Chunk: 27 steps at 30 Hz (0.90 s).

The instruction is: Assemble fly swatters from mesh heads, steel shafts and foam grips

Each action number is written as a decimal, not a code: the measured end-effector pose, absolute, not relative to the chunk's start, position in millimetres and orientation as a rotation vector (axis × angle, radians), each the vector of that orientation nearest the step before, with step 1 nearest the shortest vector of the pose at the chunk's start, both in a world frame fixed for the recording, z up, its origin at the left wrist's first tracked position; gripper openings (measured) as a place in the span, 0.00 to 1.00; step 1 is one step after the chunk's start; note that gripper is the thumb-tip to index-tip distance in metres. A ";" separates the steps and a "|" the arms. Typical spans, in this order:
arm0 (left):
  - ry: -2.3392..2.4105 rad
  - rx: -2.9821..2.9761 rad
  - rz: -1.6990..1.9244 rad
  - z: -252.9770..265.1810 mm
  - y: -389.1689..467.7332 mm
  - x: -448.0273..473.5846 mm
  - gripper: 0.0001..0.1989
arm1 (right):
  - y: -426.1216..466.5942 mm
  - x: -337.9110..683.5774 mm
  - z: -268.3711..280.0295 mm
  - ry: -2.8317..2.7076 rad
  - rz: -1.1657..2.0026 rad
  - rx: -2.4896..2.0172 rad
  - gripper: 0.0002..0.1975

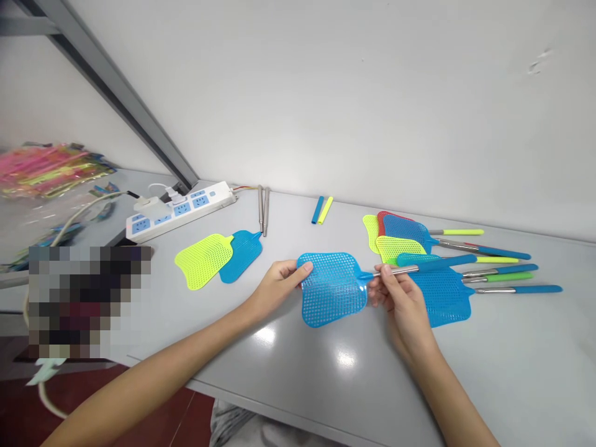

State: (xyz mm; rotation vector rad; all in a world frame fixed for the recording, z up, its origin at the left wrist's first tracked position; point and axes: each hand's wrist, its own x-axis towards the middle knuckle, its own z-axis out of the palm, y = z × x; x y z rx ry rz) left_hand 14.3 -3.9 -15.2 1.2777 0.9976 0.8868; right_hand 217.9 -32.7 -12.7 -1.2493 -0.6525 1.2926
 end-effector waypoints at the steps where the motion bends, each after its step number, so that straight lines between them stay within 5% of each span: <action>1: 1.012 1.302 0.879 -15.8 -3.3 13.7 0.19 | -31.4 220.8 -11.5 -0.641 1.274 -1.249 0.12; 9: 1.083 1.294 0.830 -20.4 -2.7 10.6 0.18 | -17.7 264.4 -6.4 -0.417 1.136 -1.102 0.01; 20: 1.119 1.368 0.794 -18.5 -3.3 10.9 0.19 | -8.2 310.9 -15.2 -0.041 1.063 -1.109 0.09; 27: 1.132 1.389 0.784 -18.8 -4.1 10.4 0.19 | -9.1 312.8 -16.8 -0.292 1.170 -1.384 0.04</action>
